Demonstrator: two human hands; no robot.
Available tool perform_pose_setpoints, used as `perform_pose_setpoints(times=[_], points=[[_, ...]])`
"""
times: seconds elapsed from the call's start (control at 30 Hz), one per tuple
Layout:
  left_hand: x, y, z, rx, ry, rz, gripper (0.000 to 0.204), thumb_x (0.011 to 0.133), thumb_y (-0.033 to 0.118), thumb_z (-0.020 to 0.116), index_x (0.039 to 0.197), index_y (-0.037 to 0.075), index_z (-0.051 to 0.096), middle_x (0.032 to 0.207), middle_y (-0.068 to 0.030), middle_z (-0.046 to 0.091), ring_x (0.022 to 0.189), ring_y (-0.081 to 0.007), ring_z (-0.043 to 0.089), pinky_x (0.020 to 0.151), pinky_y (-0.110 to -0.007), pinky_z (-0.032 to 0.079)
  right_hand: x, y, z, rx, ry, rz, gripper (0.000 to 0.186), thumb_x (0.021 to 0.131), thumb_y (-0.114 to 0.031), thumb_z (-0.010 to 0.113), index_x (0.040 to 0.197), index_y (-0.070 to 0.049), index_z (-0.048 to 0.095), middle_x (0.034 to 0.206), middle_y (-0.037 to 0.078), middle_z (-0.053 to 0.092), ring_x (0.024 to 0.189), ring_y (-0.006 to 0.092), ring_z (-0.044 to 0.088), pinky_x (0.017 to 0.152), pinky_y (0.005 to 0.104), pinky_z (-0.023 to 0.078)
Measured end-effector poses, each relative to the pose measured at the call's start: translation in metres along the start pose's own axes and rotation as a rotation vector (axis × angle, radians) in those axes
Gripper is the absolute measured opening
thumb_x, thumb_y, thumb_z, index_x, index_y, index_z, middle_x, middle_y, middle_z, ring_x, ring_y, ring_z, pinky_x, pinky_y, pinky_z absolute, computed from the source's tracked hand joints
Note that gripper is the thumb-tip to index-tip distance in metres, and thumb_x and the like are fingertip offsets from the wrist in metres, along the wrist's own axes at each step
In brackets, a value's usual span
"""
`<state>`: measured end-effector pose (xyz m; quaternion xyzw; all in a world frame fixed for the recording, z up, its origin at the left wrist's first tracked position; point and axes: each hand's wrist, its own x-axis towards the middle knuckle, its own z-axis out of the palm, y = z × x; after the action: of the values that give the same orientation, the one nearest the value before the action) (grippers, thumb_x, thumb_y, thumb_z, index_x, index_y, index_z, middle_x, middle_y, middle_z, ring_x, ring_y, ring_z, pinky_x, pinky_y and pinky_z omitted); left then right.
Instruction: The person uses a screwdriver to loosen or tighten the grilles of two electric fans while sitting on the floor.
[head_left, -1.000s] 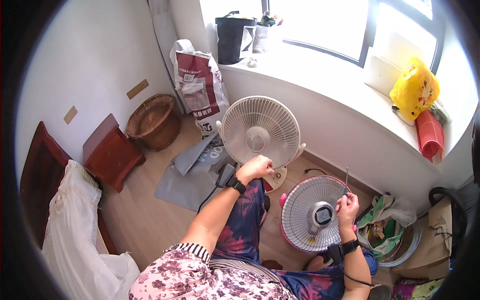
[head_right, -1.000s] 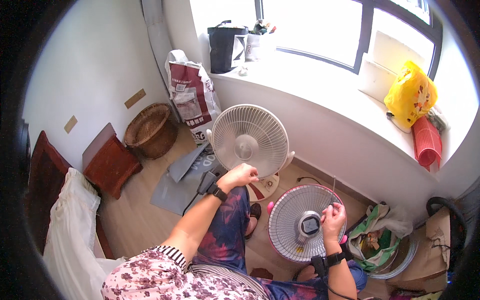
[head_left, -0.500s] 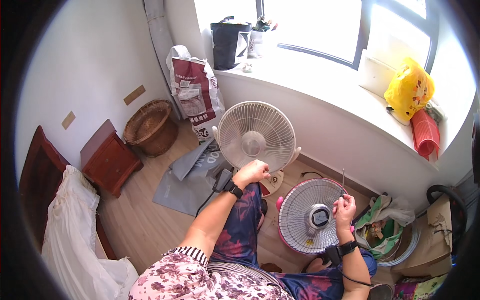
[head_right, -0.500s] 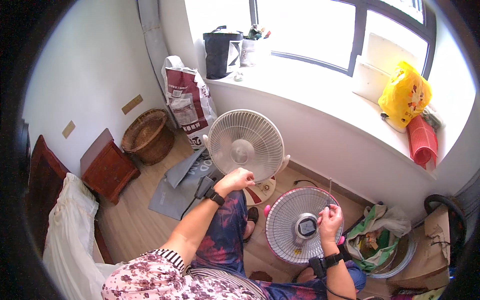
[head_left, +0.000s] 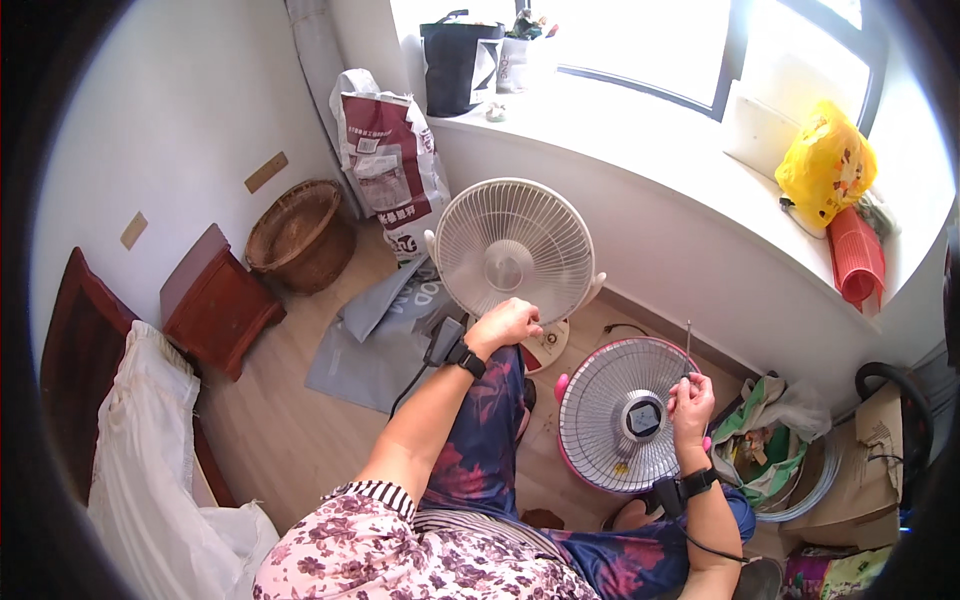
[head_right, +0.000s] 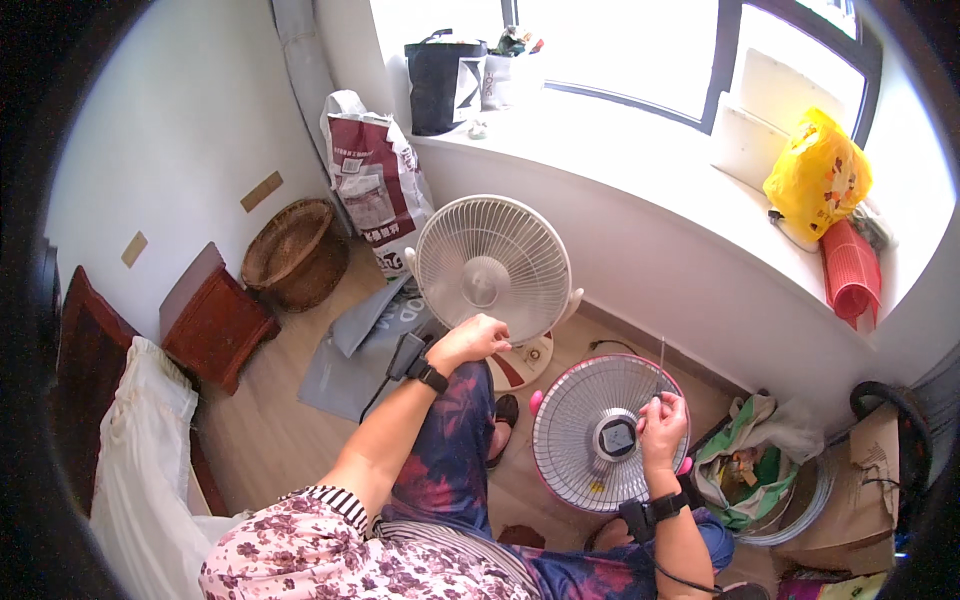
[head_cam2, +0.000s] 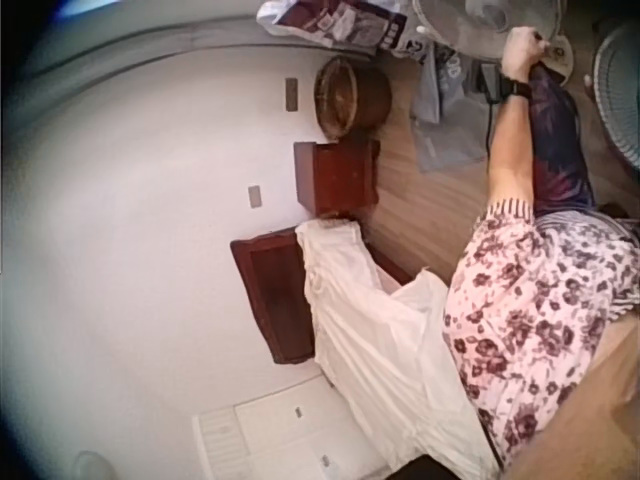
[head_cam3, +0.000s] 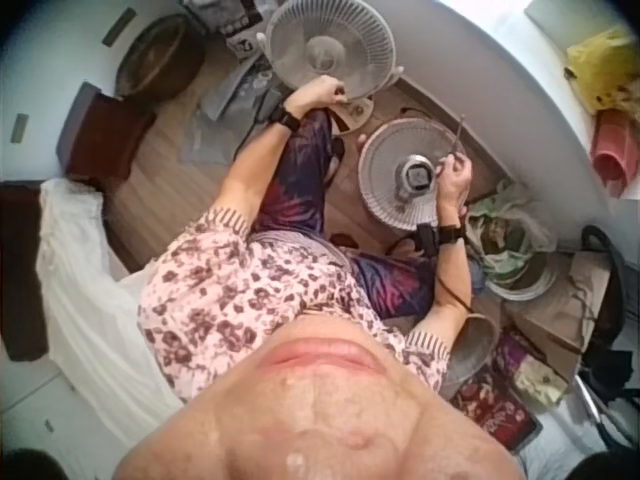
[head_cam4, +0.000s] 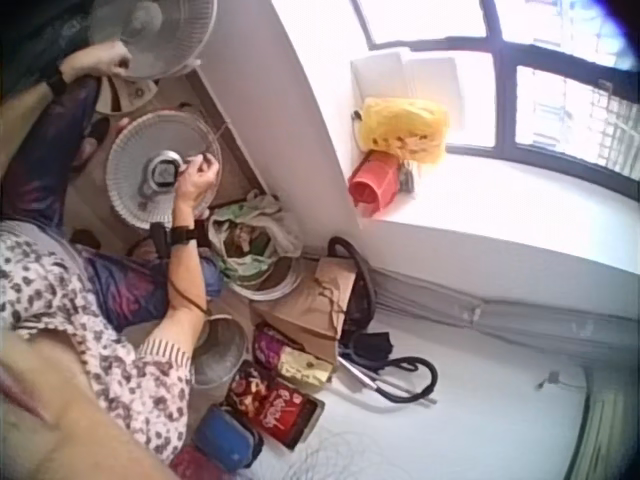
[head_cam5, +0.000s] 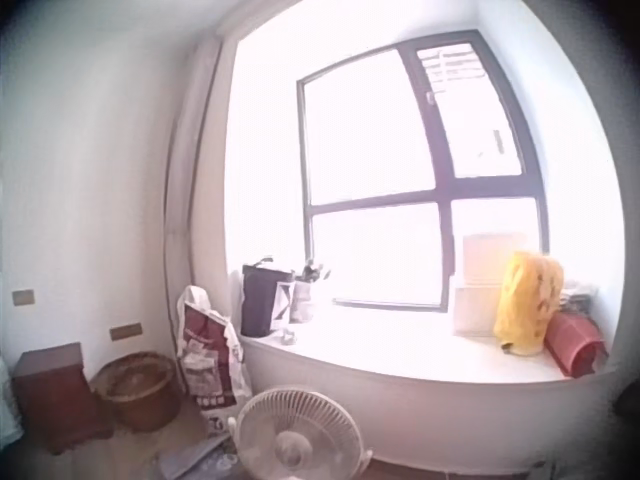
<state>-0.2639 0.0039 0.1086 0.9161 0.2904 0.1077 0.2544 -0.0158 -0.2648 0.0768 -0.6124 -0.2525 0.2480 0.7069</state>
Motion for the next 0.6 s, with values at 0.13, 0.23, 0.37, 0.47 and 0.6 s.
perform_pose_setpoints(times=[0.13, 0.23, 0.37, 0.47, 0.6], points=[[-0.0032, -0.0034, 0.0046, 0.048, -0.009, 0.003, 0.027, 0.075, 0.022, 0.065, 0.091, 0.001, 0.064, 0.084, -0.0180, 0.064, 0.083, -0.0320, 0.061, 0.074, -0.038, 0.047, -0.0010, 0.0022, -0.0002, -0.015, -0.013, -0.012, 0.013, 0.090, -0.008, 0.049, 0.098, -0.003, 0.041, 0.064, 0.006, 0.054, 0.039, 0.0080, 0.045, 0.031, 0.0199, 0.033], [-0.0012, -0.0030, 0.0031, 0.044, -0.016, -0.015, 0.028, 0.074, 0.024, 0.066, 0.091, 0.002, 0.063, 0.085, -0.0179, 0.063, 0.085, -0.0331, 0.060, 0.074, -0.039, 0.047, -0.0024, -0.0017, 0.0006, -0.006, -0.006, 0.006, 0.014, 0.090, -0.008, 0.049, 0.098, -0.002, 0.041, 0.064, 0.005, 0.054, 0.039, 0.0081, 0.045, 0.032, 0.0200, 0.033], [-0.0009, -0.0019, 0.0028, 0.046, -0.032, -0.036, 0.028, 0.075, 0.025, 0.066, 0.091, 0.002, 0.063, 0.085, -0.0175, 0.063, 0.086, -0.0323, 0.060, 0.075, -0.039, 0.047, -0.0024, -0.0016, 0.0005, 0.012, -0.003, -0.027, 0.014, 0.090, -0.008, 0.049, 0.099, -0.002, 0.041, 0.064, 0.006, 0.054, 0.039, 0.0081, 0.046, 0.033, 0.0198, 0.033], [-0.0001, -0.0011, 0.0018, 0.033, -0.037, -0.042, 0.028, 0.075, 0.026, 0.066, 0.092, 0.003, 0.063, 0.085, -0.0172, 0.063, 0.086, -0.0322, 0.060, 0.075, -0.039, 0.047, -0.0015, -0.0012, -0.0014, 0.019, -0.009, -0.039, 0.014, 0.090, -0.008, 0.049, 0.099, -0.001, 0.041, 0.064, 0.006, 0.054, 0.040, 0.0082, 0.046, 0.034, 0.0198, 0.034], [-0.0008, 0.0009, 0.0024, 0.049, -0.015, -0.034, 0.028, 0.075, 0.026, 0.066, 0.091, 0.003, 0.063, 0.085, -0.0172, 0.063, 0.087, -0.0322, 0.059, 0.075, -0.039, 0.047, 0.0001, 0.0017, -0.0038, -0.008, -0.005, -0.041, 0.014, 0.089, -0.008, 0.049, 0.099, -0.001, 0.041, 0.064, 0.006, 0.055, 0.040, 0.0083, 0.047, 0.034, 0.0201, 0.034]])
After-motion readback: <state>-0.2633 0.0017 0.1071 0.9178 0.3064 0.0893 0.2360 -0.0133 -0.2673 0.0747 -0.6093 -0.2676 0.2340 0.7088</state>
